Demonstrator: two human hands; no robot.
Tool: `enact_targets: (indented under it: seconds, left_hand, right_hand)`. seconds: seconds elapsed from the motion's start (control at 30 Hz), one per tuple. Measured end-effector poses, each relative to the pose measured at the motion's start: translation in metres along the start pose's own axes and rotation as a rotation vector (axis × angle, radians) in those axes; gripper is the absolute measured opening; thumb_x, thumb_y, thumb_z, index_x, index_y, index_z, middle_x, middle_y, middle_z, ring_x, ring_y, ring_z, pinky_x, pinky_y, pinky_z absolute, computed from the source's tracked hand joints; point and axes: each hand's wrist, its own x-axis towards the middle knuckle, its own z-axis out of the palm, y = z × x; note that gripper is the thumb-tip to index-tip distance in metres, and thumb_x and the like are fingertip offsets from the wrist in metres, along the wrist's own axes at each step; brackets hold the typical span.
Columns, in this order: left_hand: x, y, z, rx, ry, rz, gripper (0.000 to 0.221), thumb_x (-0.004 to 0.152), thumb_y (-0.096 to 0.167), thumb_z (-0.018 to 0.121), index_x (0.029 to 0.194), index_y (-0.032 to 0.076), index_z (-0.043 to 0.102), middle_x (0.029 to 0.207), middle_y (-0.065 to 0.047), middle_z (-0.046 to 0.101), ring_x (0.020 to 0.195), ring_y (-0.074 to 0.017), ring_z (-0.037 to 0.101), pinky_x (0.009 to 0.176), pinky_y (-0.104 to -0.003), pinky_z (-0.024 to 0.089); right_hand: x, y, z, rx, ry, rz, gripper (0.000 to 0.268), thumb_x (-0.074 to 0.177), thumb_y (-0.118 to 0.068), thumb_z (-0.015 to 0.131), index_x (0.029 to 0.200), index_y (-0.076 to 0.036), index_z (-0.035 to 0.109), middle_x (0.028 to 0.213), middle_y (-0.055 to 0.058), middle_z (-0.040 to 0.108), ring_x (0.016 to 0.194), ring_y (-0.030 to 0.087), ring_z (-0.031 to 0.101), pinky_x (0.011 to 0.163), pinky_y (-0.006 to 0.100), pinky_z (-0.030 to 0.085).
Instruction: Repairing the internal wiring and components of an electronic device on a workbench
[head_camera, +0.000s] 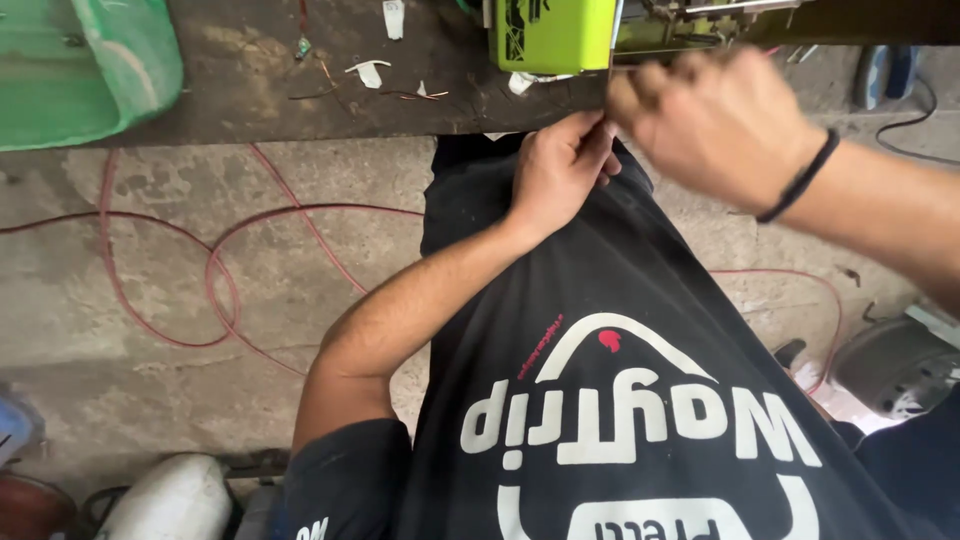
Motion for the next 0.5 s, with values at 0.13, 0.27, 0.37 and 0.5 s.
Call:
enact_targets:
  seconds: [0.13,0.27,0.37,0.5]
  left_hand:
    - [-0.002,-0.004,0.001,0.062,0.030,0.049,0.017,0.099,0.025,0.051,0.095,0.019,0.067,0.061,0.004,0.073,0.048,-0.0087,0.068,0.059,-0.027,0.056]
    - [-0.004,-0.002,0.002,0.107,0.044,0.065,0.019,0.101,0.033,0.049,0.096,0.024,0.065,0.061,0.007,0.073,0.050,-0.0064,0.071,0.060,-0.024,0.056]
    - [-0.005,-0.008,0.004,0.049,0.036,0.085,0.022,0.099,0.026,0.046,0.084,0.018,0.061,0.061,0.005,0.073,0.048,-0.0087,0.070,0.056,-0.026,0.056]
    - [-0.007,-0.007,0.004,0.039,0.068,0.101,0.024,0.103,0.034,0.045,0.102,0.021,0.066,0.061,0.005,0.072,0.049,-0.0073,0.070,0.061,-0.024,0.057]
  right_hand:
    - [0.014,0.004,-0.006,-0.113,-0.044,-0.010,0.020,0.104,-0.030,0.050,0.118,-0.024,0.064,0.083,-0.014,0.064,0.067,0.006,0.069,0.046,0.024,0.046]
    - [0.033,0.017,-0.010,-0.098,-0.230,-0.096,0.031,0.112,-0.028,0.048,0.093,-0.031,0.072,0.076,-0.011,0.065,0.055,0.007,0.068,0.044,0.025,0.047]
    - [0.032,0.008,-0.015,-0.036,-0.231,-0.126,0.025,0.113,-0.028,0.043,0.106,-0.023,0.067,0.072,-0.014,0.066,0.052,0.007,0.070,0.039,0.025,0.048]
    - [0.050,0.020,-0.039,-0.042,-0.573,-0.135,0.035,0.116,-0.036,0.042,0.102,-0.027,0.073,0.072,-0.009,0.069,0.061,0.011,0.073,0.045,0.025,0.056]
